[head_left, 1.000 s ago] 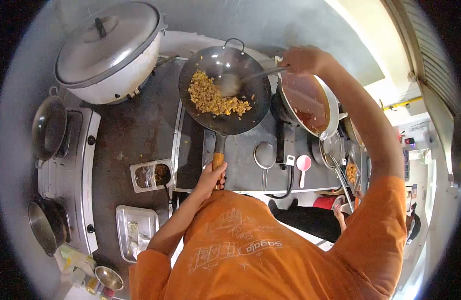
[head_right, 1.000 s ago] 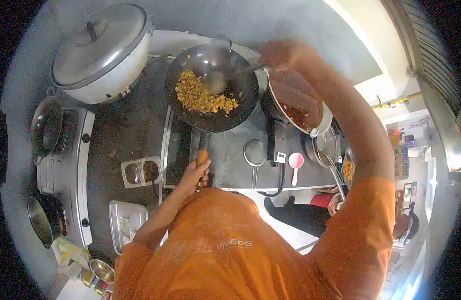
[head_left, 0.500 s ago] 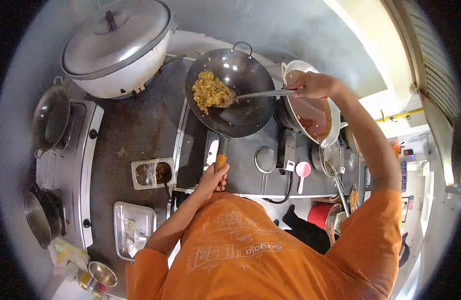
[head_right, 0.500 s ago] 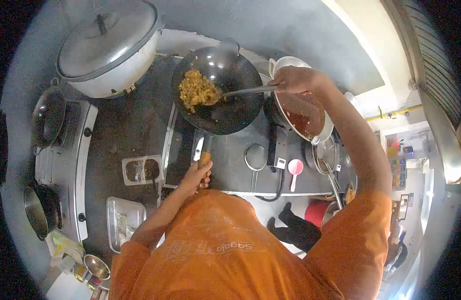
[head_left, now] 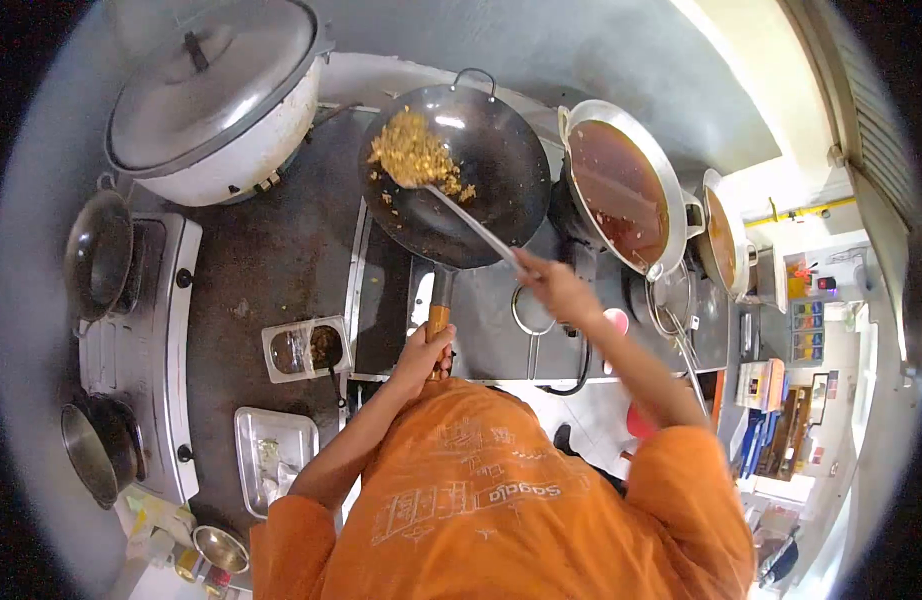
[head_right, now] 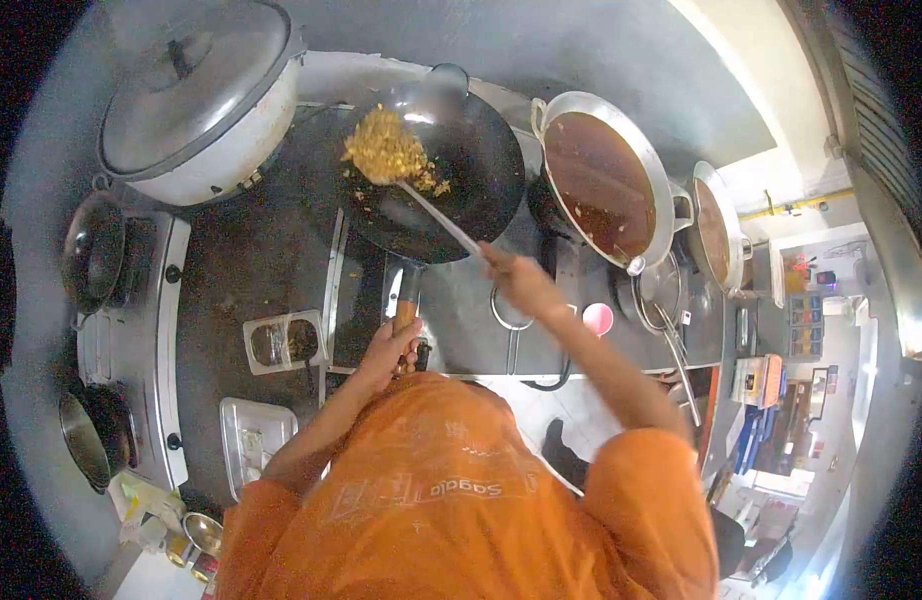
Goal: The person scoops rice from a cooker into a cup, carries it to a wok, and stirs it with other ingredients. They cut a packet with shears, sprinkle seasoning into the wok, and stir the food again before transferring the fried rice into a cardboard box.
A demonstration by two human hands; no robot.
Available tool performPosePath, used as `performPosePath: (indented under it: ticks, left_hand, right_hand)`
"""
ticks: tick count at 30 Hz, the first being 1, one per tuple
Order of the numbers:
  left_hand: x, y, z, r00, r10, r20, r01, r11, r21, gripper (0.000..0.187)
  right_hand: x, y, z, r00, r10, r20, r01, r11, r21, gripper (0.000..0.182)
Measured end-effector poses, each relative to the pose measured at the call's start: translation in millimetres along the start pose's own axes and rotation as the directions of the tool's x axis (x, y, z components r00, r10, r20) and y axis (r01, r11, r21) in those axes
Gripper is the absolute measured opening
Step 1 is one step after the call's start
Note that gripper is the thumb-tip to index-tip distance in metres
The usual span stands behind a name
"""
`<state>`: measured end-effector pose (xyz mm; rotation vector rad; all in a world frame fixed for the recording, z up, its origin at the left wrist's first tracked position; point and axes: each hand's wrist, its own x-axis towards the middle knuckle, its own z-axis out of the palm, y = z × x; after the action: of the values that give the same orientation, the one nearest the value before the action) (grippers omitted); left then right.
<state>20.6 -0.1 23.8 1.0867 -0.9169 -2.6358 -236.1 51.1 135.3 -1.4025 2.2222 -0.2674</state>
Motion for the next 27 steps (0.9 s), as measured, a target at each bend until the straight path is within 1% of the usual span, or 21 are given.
performPosePath:
  ticks: [1, 2, 3, 4, 5, 6, 8, 11, 12, 13, 14, 15, 16, 17, 18, 20, 22, 23, 25, 26, 27]
  left_hand:
    - [1, -1, 0, 1.000, -0.007, -0.009, 0.007, 1.000, 0.005, 0.033]
    - [1, -1, -1, 1.000, -0.013, -0.013, 0.013, 1.000, 0.010, 0.033]
    - [2, 0, -2, 1.000, 0.006, -0.017, -0.006, 1.000, 0.029, 0.033]
    - [1, 0, -2, 1.000, 0.020, -0.019, -0.019, 0.999, 0.047, 0.033]
    - [-2, 4, -1, 1.000, -0.004, -0.013, 0.005, 0.999, 0.047, 0.032]
    - [-2, 4, -1, 1.000, -0.015, -0.015, 0.016, 0.999, 0.050, 0.032]
    - [-1, 4, 0, 1.000, -0.019, -0.005, 0.019, 0.999, 0.031, 0.031]
    - [0, 3, -2, 1.000, -0.025, -0.005, 0.025, 0.999, 0.034, 0.030]
    - [0, 1, -3, 1.000, -0.023, 0.002, 0.023, 0.999, 0.028, 0.030]
    - [0, 1, -4, 1.000, -0.026, 0.001, 0.026, 0.999, 0.023, 0.030]
    - [0, 1, -4, 1.000, -0.016, 0.012, 0.016, 1.000, 0.017, 0.029]
    - [0, 1, -3, 1.000, -0.007, 0.021, 0.006, 1.000, 0.011, 0.029]
    - [-1, 0, -2, 1.000, -0.008, 0.020, 0.008, 1.000, 0.009, 0.029]
    - [-1, 1, -2, 1.000, -0.010, 0.015, 0.010, 1.000, 0.016, 0.029]
    - [0, 1, -1, 1.000, -0.012, 0.011, 0.011, 1.000, 0.027, 0.030]
    - [-1, 1, 0, 1.000, -0.014, 0.010, 0.014, 0.999, 0.033, 0.029]
    - [-2, 4, 0, 1.000, -0.018, 0.006, 0.018, 1.000, 0.023, 0.029]
    - [-7, 9, 1, 1.000, -0.024, 0.004, 0.024, 0.999, 0.038, 0.029]
    - [-8, 13, 2, 1.000, -0.016, 0.000, 0.016, 0.999, 0.045, 0.029]
    - [-7, 11, 5, 1.000, -0.016, -0.013, 0.016, 0.999, 0.039, 0.029]
    - [-6, 9, 5, 1.000, -0.019, -0.024, 0.020, 0.999, 0.045, 0.029]
  right_hand:
    - [7, 36, 51, 0.918, -0.279, -0.281, 0.302, 0.952, 0.043, 0.047]
    - [2, 22, 55, 0.920, -0.274, -0.281, 0.300, 0.953, 0.052, 0.047]
    - [-7, -6, 47, 0.997, 0.032, -0.072, 0.010, 0.854, 0.520, 0.048]
    - [-18, -27, 40, 0.941, 0.217, 0.260, -0.336, 0.504, 0.795, 0.050]
    - [-26, -37, 35, 0.912, 0.188, 0.365, -0.400, 0.208, 0.893, 0.052]
    - [-31, -36, 30, 0.908, 0.193, 0.371, -0.406, 0.199, 0.892, 0.052]
    - [-37, -26, 12, 0.865, 0.109, 0.489, -0.475, -0.135, 0.870, 0.050]
    - [-54, -27, -48, 0.854, 0.223, 0.470, -0.510, 0.179, 0.842, 0.049]
    - [-58, -21, -66, 0.849, 0.228, 0.476, -0.517, 0.179, 0.837, 0.049]
    - [-59, -14, -82, 0.919, 0.241, 0.313, -0.389, 0.690, 0.610, 0.050]
    - [-57, -7, -93, 0.974, 0.151, 0.168, -0.178, 0.971, 0.157, 0.052]
    - [-47, 8, -92, 0.973, 0.152, 0.173, -0.179, 0.972, 0.155, 0.052]
    - [-32, 30, -83, 0.996, -0.029, 0.089, 0.049, 0.970, -0.236, 0.050]
    - [-17, 43, -81, 0.970, -0.230, 0.080, 0.231, 0.768, -0.597, 0.049]
    - [0, 34, -88, 0.971, -0.229, 0.074, 0.227, 0.770, -0.596, 0.049]
    - [28, 0, -113, 0.952, -0.233, 0.200, 0.294, 0.503, -0.813, 0.056]
    - [24, 8, -154, 0.793, -0.604, 0.076, 0.607, 0.776, -0.171, 0.056]
    - [21, 1, -165, 0.793, -0.604, 0.083, 0.608, 0.775, -0.169, 0.056]
    - [23, -13, -183, 0.538, -0.686, 0.490, 0.664, -0.013, -0.748, 0.054]
    - [33, -10, -172, 0.528, -0.690, 0.496, 0.666, -0.026, -0.745, 0.054]
    - [47, -1, -149, 0.748, -0.501, 0.435, 0.582, 0.178, -0.794, 0.050]
